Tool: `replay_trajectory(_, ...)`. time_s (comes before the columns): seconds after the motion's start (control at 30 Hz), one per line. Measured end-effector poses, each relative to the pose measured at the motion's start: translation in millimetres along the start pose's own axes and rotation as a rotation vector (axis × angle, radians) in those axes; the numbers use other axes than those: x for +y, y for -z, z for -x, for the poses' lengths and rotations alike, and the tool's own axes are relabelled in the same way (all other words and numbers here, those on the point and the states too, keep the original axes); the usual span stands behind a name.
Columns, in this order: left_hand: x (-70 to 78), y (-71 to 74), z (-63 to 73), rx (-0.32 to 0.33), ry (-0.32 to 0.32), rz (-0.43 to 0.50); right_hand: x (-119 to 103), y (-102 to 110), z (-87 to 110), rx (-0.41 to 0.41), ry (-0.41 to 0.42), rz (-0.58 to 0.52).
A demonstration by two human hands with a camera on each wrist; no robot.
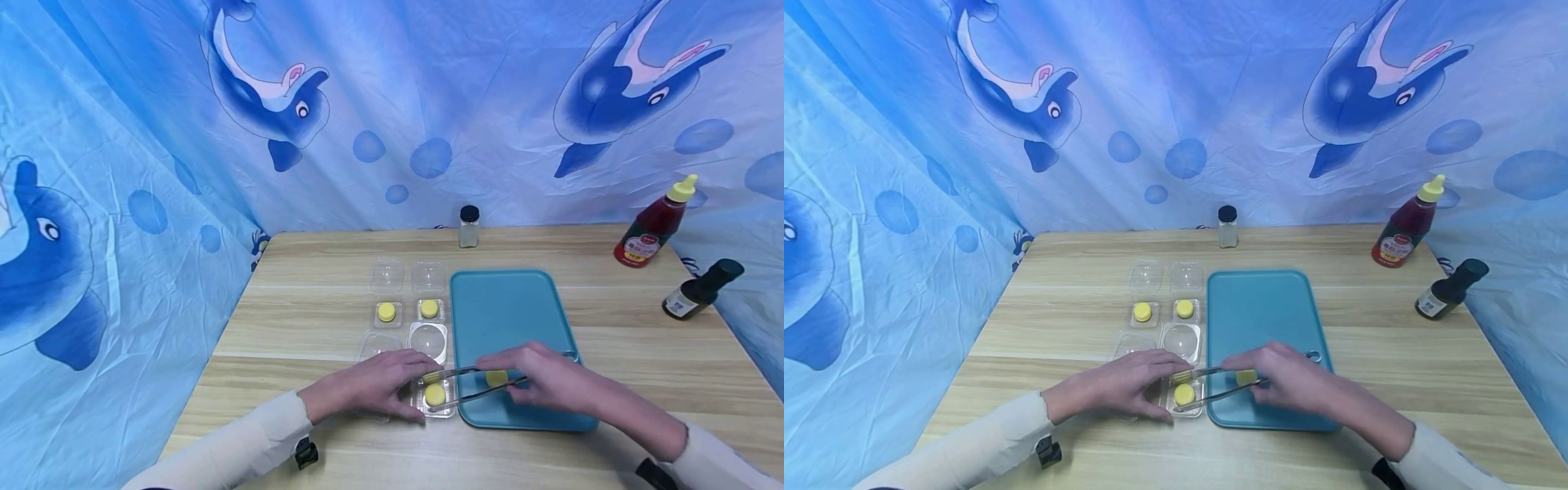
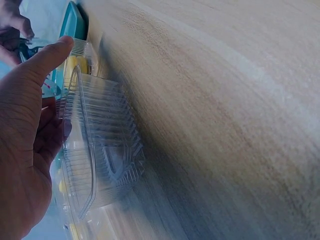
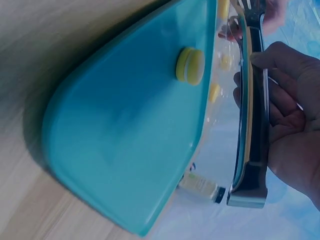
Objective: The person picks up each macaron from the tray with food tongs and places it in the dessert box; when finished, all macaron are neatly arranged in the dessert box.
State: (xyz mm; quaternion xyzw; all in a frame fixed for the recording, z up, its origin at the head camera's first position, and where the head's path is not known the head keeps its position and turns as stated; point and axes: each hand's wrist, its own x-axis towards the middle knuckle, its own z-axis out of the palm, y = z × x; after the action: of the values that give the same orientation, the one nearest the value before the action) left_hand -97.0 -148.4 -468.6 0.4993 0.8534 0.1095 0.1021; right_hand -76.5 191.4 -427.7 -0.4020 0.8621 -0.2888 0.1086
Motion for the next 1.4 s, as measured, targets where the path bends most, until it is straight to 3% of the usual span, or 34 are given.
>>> replay_trajectory(0.27,-0.9,-0.5,0.6,0.01,-0.021,-0.011,5.5,14.2,18.5,-0.009,-0.017,-0.048)
replay_trajectory(0.5,-1.3,4.0,4.1,0.016,0.019,-0.005,12.6,24.6,37.9,0.019,-0.09,-0.022)
replay_trajectory(0.73,-8.3,14.6,11.5,0.077,0.046,0.006,24.0,30.1,54.8,0.054,-0.157,-0.02)
replay_trajectory(0.93,-20.4,21.3,23.7,0.144,0.043,0.077,33.9,32.1,64.8,0.056,-0.213,-0.047)
replay_trajectory(1.17,-32.4,16.8,40.3,0.208,-0.004,0.099,44.4,29.7,72.1,0.053,-0.225,-0.064)
replay_trajectory(1.4,-38.4,13.2,54.2,0.207,0.004,0.108,54.7,26.0,77.2,0.05,-0.225,-0.062)
